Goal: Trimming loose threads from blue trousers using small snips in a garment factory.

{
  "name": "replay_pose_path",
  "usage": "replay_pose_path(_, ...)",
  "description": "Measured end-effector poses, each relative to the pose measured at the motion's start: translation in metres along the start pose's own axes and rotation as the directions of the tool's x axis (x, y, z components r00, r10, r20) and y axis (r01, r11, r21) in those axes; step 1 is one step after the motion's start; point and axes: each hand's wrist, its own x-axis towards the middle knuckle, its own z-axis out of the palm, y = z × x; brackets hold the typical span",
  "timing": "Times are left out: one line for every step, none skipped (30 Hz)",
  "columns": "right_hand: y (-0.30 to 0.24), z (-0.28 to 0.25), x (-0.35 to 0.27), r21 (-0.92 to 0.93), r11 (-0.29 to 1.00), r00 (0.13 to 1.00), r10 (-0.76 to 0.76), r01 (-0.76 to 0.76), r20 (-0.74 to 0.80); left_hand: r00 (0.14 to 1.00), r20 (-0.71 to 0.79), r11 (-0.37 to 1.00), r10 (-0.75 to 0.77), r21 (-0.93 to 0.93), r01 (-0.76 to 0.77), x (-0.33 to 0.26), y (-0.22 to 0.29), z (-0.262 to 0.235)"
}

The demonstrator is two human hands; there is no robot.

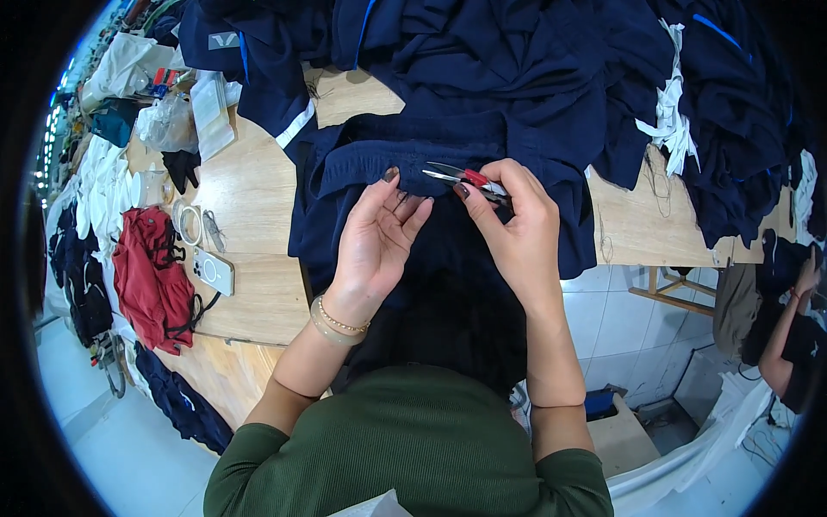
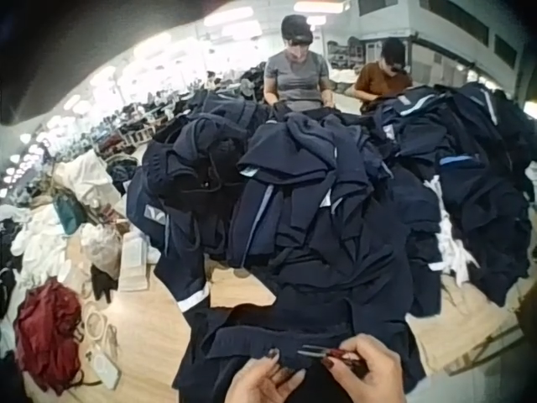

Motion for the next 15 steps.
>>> replay_pose_path(-0.0011, 0.0002, 0.0, 0.0, 1.0, 1.0, 0.001, -0.001, 0.0, 1.0, -0.001, 1.0, -0.001, 0.0, 0.001, -0.0003, 0.0, 0.0005)
replay_pose_path(-0.0032, 0.0001, 0.0005, -0.002, 1.0, 1.0, 0.001, -0.001, 0.004, 1.0, -0.004, 1.0, 0.012, 0.005, -0.012, -0.0005, 0.0, 0.001)
replay_pose_path(-0.0047, -0.0001, 0.0009, -0.004, 1.0, 1.0, 0.001, -0.001, 0.008, 1.0, -0.008, 1.0, 0.025, 0.011, -0.025, -0.0007, 0.0, 0.0012)
replay_pose_path(-0.0053, -0.0003, 0.0008, -0.004, 1.0, 1.0, 0.002, -0.002, 0.009, 1.0, -0.009, 1.0, 0.025, 0.01, -0.025, -0.0004, -0.0001, 0.0003)
replay_pose_path(-0.0055, -0.0006, 0.0006, 0.002, 1.0, 1.0, 0.005, -0.005, 0.016, 1.0, 0.003, 1.0, 0.025, 0.006, -0.025, 0.0, -0.0007, -0.0017)
replay_pose_path(-0.0056, -0.0007, 0.0005, 0.007, 1.0, 1.0, 0.009, -0.009, 0.022, 1.0, 0.014, 1.0, 0.025, 0.001, -0.025, 0.0002, -0.0009, -0.0028)
replay_pose_path(-0.0058, -0.0009, 0.0007, 0.008, 1.0, 1.0, 0.009, -0.009, 0.023, 1.0, 0.014, 1.0, 0.026, 0.001, -0.026, 0.0001, -0.0008, -0.0029)
replay_pose_path(-0.0059, -0.001, 0.0009, 0.009, 1.0, 1.0, 0.005, -0.005, 0.025, 1.0, 0.01, 1.0, 0.024, -0.002, -0.024, 0.0002, -0.0006, -0.0028)
replay_pose_path(-0.006, -0.0012, 0.0011, 0.01, 1.0, 1.0, 0.001, -0.001, 0.028, 1.0, 0.006, 1.0, 0.022, -0.005, -0.022, 0.0002, -0.0005, -0.0026)
replay_pose_path(-0.0056, -0.0013, 0.001, 0.01, 1.0, 1.0, 0.001, -0.001, 0.027, 1.0, 0.007, 1.0, 0.022, -0.005, -0.021, -0.0001, -0.0002, -0.0021)
replay_pose_path(-0.0049, -0.0012, 0.0007, 0.023, 1.0, 1.0, 0.005, -0.006, 0.026, 1.0, 0.0, 1.0, 0.023, -0.003, -0.023, -0.0005, 0.0, -0.0015)
replay_pose_path(-0.0046, -0.0012, 0.0005, 0.036, 0.999, 1.0, 0.01, -0.011, 0.025, 1.0, -0.007, 1.0, 0.024, 0.0, -0.024, -0.0007, 0.0001, -0.0013)
replay_pose_path(-0.0047, -0.0013, 0.0004, 0.035, 0.999, 1.0, 0.01, -0.011, 0.025, 1.0, -0.006, 1.0, 0.024, 0.0, -0.024, -0.0005, 0.0, -0.0016)
replay_pose_path(-0.0051, -0.0014, 0.0005, 0.038, 0.999, 1.0, 0.008, -0.009, 0.021, 1.0, -0.002, 1.0, 0.021, -0.007, -0.021, -0.0002, 0.0001, -0.0018)
replay_pose_path(-0.0056, -0.0014, 0.0006, 0.041, 0.999, 1.0, 0.006, -0.007, 0.017, 1.0, 0.002, 1.0, 0.017, -0.014, -0.017, -0.0001, 0.0002, -0.002)
